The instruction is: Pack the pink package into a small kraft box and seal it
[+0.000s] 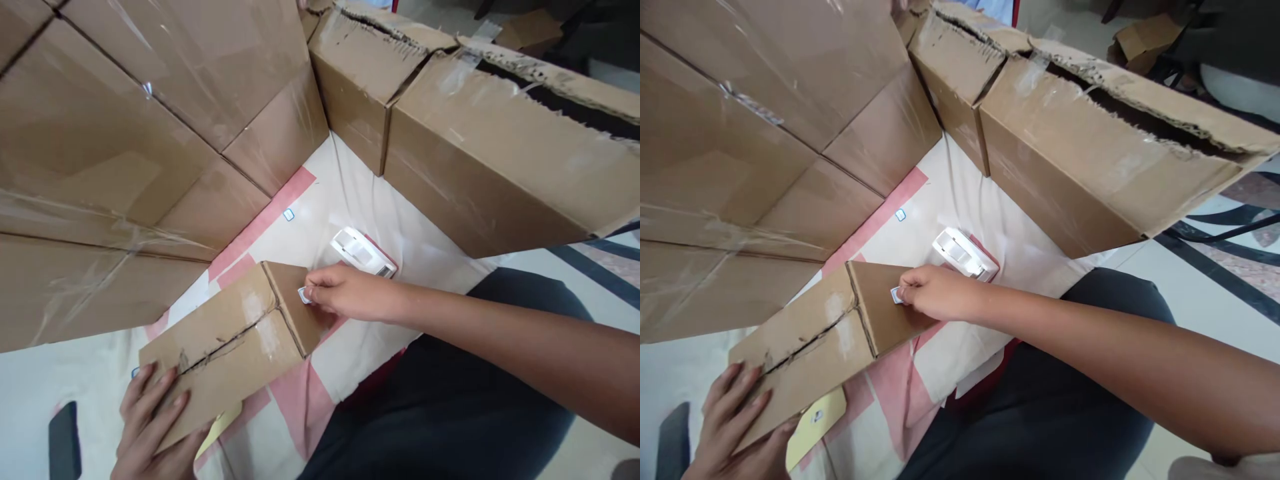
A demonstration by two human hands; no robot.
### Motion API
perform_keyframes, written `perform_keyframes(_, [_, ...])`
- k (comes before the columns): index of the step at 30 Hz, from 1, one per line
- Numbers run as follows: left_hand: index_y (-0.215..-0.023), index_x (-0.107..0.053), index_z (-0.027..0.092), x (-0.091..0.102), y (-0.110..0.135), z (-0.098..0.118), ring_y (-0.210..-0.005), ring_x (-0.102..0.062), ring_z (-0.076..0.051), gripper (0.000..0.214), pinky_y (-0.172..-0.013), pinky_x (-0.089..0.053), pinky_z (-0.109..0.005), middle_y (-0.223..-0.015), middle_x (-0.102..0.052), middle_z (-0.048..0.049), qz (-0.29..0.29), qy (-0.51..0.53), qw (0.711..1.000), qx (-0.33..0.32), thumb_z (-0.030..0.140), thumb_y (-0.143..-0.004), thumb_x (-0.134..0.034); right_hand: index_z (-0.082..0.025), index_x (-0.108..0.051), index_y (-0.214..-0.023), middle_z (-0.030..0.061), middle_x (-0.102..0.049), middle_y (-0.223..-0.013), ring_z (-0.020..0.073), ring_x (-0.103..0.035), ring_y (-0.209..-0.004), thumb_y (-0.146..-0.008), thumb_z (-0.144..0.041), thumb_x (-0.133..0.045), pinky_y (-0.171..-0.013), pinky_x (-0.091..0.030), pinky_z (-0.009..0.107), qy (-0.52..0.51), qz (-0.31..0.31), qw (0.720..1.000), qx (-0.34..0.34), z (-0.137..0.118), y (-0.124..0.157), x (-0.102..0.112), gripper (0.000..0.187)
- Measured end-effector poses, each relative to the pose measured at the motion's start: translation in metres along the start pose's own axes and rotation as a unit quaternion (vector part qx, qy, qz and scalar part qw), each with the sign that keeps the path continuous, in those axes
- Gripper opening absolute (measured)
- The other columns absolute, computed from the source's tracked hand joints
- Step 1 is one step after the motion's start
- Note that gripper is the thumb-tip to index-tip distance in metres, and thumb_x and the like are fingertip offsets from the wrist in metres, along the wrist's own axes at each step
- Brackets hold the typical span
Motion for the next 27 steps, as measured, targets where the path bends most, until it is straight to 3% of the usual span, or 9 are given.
perform_keyframes(7, [-0.135,-0.063,0.029,-0.001,-0.004,0.006,-0.146,-0.043,-0.045,0.067,-0.113,-0.028,-0.085,-0.155,-0.051,-0.0129,0.026,0.008,0.999,0.036,0.002,-0.076,-0.08,-0.021,-0.044,-0.065,-0.0049,-0.044,-0.061,0.012,-0.043,-0.059,-0.085,-0.052,-0.072,-0.055,-0.029,0.026,0.052,0.053,0.997,-0.036,0.015,-0.003,0.009,0.047])
perform_keyframes(10, [-0.134,-0.064,0.03,-0.003,-0.007,0.01,-0.145,-0.045,-0.043,0.067,-0.114,-0.028,-0.085,-0.154,-0.053,-0.0107,0.035,0.011,0.999,0.039,0.0,-0.076,-0.079,-0.021,-0.044,-0.067,-0.0051,-0.047,-0.062,0.0116,-0.045,-0.06,-0.084,-0.048,-0.075,-0.056,-0.031,0.025,0.028,0.066,0.997,-0.024,0.016,-0.003,0.008,0.045])
perform_keyframes(15, [-0.14,-0.06,0.031,-0.003,-0.015,0.018,-0.148,-0.042,-0.039,0.074,-0.119,-0.026,-0.081,-0.157,-0.051,-0.0068,0.038,0.025,0.998,0.045,-0.006,-0.077,-0.074,-0.02,-0.051,-0.08,-0.0054,-0.053,-0.07,0.0098,-0.046,-0.063,-0.095,-0.024,-0.059,-0.062,-0.036,0.023,-0.07,-0.004,0.997,0.034,0.008,0.0,-0.009,0.018])
perform_keyframes(20, [-0.131,-0.064,0.03,-0.005,-0.017,0.017,-0.148,-0.042,-0.037,0.063,-0.122,-0.028,-0.077,-0.157,-0.05,-0.0046,0.029,0.026,0.998,0.054,-0.004,-0.079,-0.073,-0.021,-0.044,-0.078,-0.0077,-0.047,-0.065,0.0095,-0.044,-0.062,-0.098,-0.023,-0.054,-0.06,-0.033,0.022,-0.083,0.001,0.994,0.065,0.006,0.002,-0.012,0.023])
perform_keyframes(23, [-0.131,-0.066,0.029,-0.004,-0.017,0.017,-0.145,-0.047,-0.037,0.065,-0.122,-0.031,-0.073,-0.154,-0.054,-0.0053,0.064,0.031,0.997,0.04,-0.003,-0.076,-0.076,-0.021,-0.044,-0.078,-0.0079,-0.046,-0.065,0.0097,-0.042,-0.06,-0.099,-0.027,-0.053,-0.059,-0.032,0.023,-0.08,0.009,0.994,0.071,0.007,0.0,-0.013,0.023])
perform_keyframes(27, [-0.132,-0.067,0.03,-0.004,-0.017,0.017,-0.141,-0.052,-0.037,0.063,-0.121,-0.035,-0.068,-0.147,-0.061,-0.0042,0.102,0.04,0.994,0.027,0.012,-0.073,-0.082,-0.022,-0.045,-0.079,-0.0071,-0.046,-0.064,0.0106,-0.043,-0.059,-0.1,-0.034,-0.051,-0.059,-0.033,0.024,-0.066,0.03,0.995,0.07,0.008,-0.004,-0.01,0.025])
Point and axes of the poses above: each hand's wrist, its own y-axis away from the middle knuckle, its own x-axis out of the back of the hand, z = x × y, the point moved 8 cm from there along -y, towards the middle knuckle
